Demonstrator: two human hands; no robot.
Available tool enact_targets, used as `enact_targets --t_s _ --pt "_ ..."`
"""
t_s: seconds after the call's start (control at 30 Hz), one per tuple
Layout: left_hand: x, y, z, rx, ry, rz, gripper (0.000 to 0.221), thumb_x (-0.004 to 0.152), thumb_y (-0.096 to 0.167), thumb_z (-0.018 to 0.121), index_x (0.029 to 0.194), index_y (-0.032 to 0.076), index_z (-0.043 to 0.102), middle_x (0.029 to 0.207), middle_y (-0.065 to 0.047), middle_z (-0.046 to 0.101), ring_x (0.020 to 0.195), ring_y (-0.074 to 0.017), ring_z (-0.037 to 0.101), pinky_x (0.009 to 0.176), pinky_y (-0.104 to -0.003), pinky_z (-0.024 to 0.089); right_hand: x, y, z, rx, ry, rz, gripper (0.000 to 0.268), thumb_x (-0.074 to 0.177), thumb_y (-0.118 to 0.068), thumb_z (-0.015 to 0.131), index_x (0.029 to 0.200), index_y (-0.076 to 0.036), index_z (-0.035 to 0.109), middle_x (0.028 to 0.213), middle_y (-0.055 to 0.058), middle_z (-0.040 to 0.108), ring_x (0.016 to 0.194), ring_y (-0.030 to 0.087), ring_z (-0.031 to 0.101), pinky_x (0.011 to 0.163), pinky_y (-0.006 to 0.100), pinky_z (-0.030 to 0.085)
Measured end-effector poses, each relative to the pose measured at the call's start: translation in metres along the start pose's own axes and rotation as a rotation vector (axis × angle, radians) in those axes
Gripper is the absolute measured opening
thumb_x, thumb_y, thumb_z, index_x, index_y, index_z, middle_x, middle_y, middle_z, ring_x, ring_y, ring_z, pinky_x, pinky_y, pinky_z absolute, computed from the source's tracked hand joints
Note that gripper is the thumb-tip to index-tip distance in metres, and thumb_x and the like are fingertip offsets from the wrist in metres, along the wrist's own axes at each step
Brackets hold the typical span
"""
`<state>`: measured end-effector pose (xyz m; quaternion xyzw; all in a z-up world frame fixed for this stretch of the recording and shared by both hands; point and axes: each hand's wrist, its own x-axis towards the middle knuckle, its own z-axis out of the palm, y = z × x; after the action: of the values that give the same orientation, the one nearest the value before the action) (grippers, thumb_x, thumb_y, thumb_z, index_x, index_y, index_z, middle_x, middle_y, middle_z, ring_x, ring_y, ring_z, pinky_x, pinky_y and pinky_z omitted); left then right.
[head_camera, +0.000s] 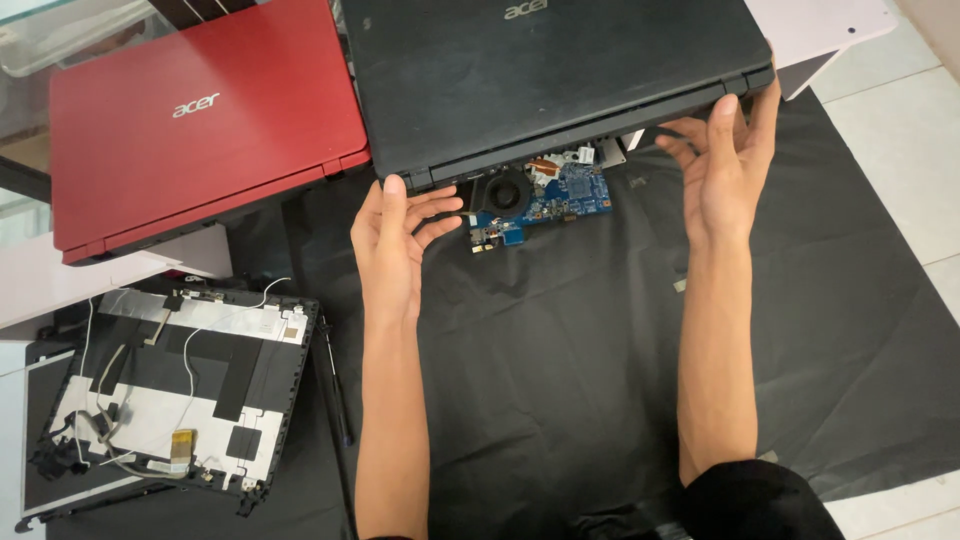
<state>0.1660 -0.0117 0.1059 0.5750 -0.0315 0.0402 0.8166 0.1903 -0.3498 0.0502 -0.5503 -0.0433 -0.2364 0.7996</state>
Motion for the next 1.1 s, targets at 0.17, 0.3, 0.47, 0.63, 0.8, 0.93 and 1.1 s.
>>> enact_targets --t_s 0.17,0.3,0.47,0.63,0.8,0.93,1.1 --pt "-0.001 0.001 0.000 0.007 0.011 -0.020 0.042 0.107 0.041 0.052 0.108 0.000 0.060 0.106 -0.027 0.074 0.096 -0.0291 0.077 0.080 -0.037 0.066 -0.002 -0.009 0.010 -0.018 0.003 0.013 0.058 0.123 -0.029 0.056 0.169 -0.018 0.022 0.140 0.016 0.064 0.104 0.024 0.077 0.083 0.037 0.066" --pt "-0.002 0.002 -0.001 0.012 0.002 -0.042 0.042 0.107 0.040 0.050 0.113 0.000 0.060 0.107 -0.026 0.074 0.096 -0.0291 0.077 0.079 -0.037 0.065 -0.003 -0.016 0.018 -0.052 0.022 0.027 0.061 0.119 -0.031 0.056 0.170 -0.020 0.023 0.143 0.015 0.066 0.107 0.024 0.078 0.086 0.038 0.067" --pt "-0.020 0.007 -0.012 -0.016 -0.004 -0.079 0.044 0.108 0.042 0.044 0.112 0.000 0.059 0.106 -0.023 0.075 0.093 -0.0271 0.077 0.078 -0.038 0.065 0.000 -0.011 0.002 -0.045 0.106 0.037 0.052 0.116 -0.036 0.059 0.157 -0.008 0.042 0.128 0.008 0.060 0.103 0.020 0.076 0.084 0.037 0.066" --pt "-0.074 -0.003 -0.051 0.116 0.052 -0.101 0.048 0.108 0.044 0.039 0.116 0.004 0.063 0.092 -0.012 0.072 0.079 -0.0166 0.071 0.066 -0.030 0.058 -0.001 0.002 -0.024 0.040 0.329 -0.143 0.046 0.118 -0.038 0.055 0.141 0.001 0.062 0.111 0.010 0.066 0.090 0.018 0.070 0.079 0.035 0.064" --pt "-0.128 0.025 -0.088 0.580 0.338 -0.076 0.034 0.112 0.027 0.055 0.095 0.000 0.066 0.074 -0.007 0.059 0.069 -0.0124 0.056 0.062 -0.027 0.045 -0.015 -0.011 -0.018 -0.131 0.260 -0.515 0.029 0.124 -0.021 0.055 0.101 -0.004 0.053 0.073 0.005 0.044 0.059 0.015 0.042 0.054 0.029 0.043" --pt "-0.171 0.065 -0.115 0.621 0.545 0.016 0.013 0.101 0.016 0.060 0.106 0.004 0.065 0.084 -0.002 0.065 0.074 -0.0110 0.061 0.066 -0.025 0.050 -0.058 -0.025 0.022 -0.499 0.204 -0.609 0.034 0.129 -0.010 0.054 0.099 0.006 0.057 0.086 0.015 0.063 0.067 0.022 0.054 0.059 0.033 0.049" --pt "-0.228 0.065 -0.178 1.273 0.836 0.302 0.011 0.104 0.005 0.064 0.114 -0.001 0.067 0.105 -0.016 0.065 0.098 -0.0287 0.065 0.088 -0.040 0.052 -0.118 -0.079 0.151 -0.505 -0.494 -0.343 0.018 0.117 -0.012 0.070 0.113 0.005 0.062 0.096 0.011 0.068 0.084 0.012 0.071 0.076 0.024 0.059"
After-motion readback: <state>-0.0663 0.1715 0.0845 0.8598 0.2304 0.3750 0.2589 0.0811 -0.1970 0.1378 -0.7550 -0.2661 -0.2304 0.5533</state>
